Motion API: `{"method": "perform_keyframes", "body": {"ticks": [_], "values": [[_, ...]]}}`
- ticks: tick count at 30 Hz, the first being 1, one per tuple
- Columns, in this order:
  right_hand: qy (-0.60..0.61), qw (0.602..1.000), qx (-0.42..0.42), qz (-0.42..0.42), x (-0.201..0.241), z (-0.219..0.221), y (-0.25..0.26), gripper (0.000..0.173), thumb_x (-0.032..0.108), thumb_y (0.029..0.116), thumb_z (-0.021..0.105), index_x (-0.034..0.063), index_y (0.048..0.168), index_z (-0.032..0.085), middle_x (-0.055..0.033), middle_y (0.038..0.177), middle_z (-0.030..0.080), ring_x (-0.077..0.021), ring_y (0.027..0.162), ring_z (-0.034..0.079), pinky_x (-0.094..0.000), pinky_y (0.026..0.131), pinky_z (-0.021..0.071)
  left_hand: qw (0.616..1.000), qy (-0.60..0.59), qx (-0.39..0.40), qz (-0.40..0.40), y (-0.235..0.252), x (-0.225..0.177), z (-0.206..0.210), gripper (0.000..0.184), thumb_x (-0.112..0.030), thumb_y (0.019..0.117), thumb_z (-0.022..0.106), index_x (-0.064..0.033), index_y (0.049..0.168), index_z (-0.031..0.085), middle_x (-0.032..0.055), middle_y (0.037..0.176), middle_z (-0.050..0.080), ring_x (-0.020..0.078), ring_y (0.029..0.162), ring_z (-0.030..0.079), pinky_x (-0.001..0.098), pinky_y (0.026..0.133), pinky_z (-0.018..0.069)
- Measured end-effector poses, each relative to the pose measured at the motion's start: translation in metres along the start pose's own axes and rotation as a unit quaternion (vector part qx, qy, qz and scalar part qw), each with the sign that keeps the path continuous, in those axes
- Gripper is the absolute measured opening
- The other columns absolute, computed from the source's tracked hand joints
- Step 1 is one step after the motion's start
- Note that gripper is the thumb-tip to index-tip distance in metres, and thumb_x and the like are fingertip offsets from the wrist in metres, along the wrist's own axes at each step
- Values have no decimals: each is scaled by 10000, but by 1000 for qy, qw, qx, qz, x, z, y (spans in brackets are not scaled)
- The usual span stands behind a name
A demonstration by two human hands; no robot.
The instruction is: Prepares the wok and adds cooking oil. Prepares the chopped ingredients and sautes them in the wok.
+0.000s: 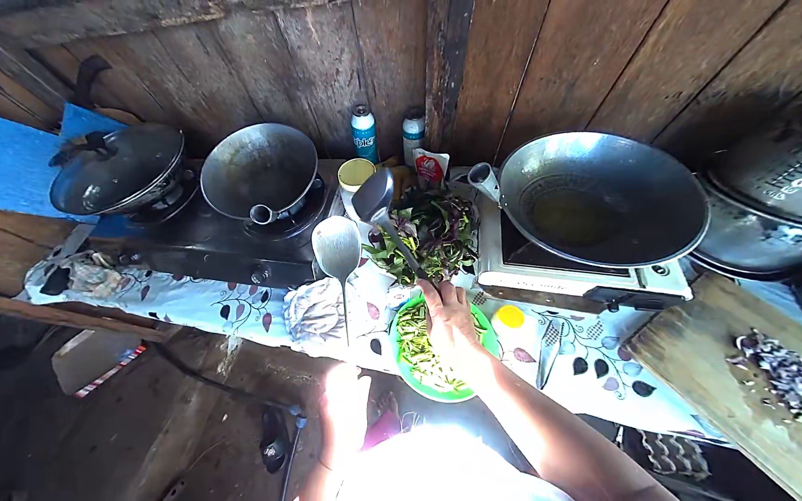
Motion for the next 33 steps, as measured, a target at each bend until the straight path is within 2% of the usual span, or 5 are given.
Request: {"method": "perform_keyframes", "body": {"ticks": [4,11,20,26,33], "values": [[-44,999,8,-1,-15,5,-5,595,-130,819,638,114,1361,676,-321,1184,652,-546,1106,621,-636,864,527,999,-17,-10,43,10,4,-2,276,-41,919,661,128,1135,626,95,836,670,11,667,587,172,639,508],[-72,975,135,163,-57,21,9,567,-40,978,510,122,1522,508,-311,1366,558,-508,1308,506,-579,1043,450,993,-73,22,95,27,7,10,215,-27,921,655,137,1058,637,55,849,686,-51,736,609,111,704,514],[-58,941,235,238,-68,35,21,647,0,1005,497,190,1608,360,-256,1478,487,-445,1399,445,-533,1098,428,984,-73,84,140,45,12,37,186,-47,943,587,93,1029,674,-9,731,622,-59,643,536,112,632,469],[-14,946,220,236,-75,42,18,612,73,1012,529,159,1599,375,-271,1467,492,-454,1361,478,-556,1091,424,983,-37,125,130,51,12,52,249,-76,942,587,102,1095,672,92,844,707,59,765,653,216,746,542],[40,968,154,196,-79,41,13,626,49,992,532,88,1594,367,-275,1444,530,-461,1365,490,-593,1091,411,984,36,172,41,56,-1,62,267,-92,951,666,84,1151,648,96,828,670,122,733,614,289,731,516]]}}
Point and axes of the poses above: each hand's wrist, its own y-axis towards the middle knuckle, its own z-axis out of the palm, x = y × z, the point moved 8 cm from there along y, towards the middle knuckle
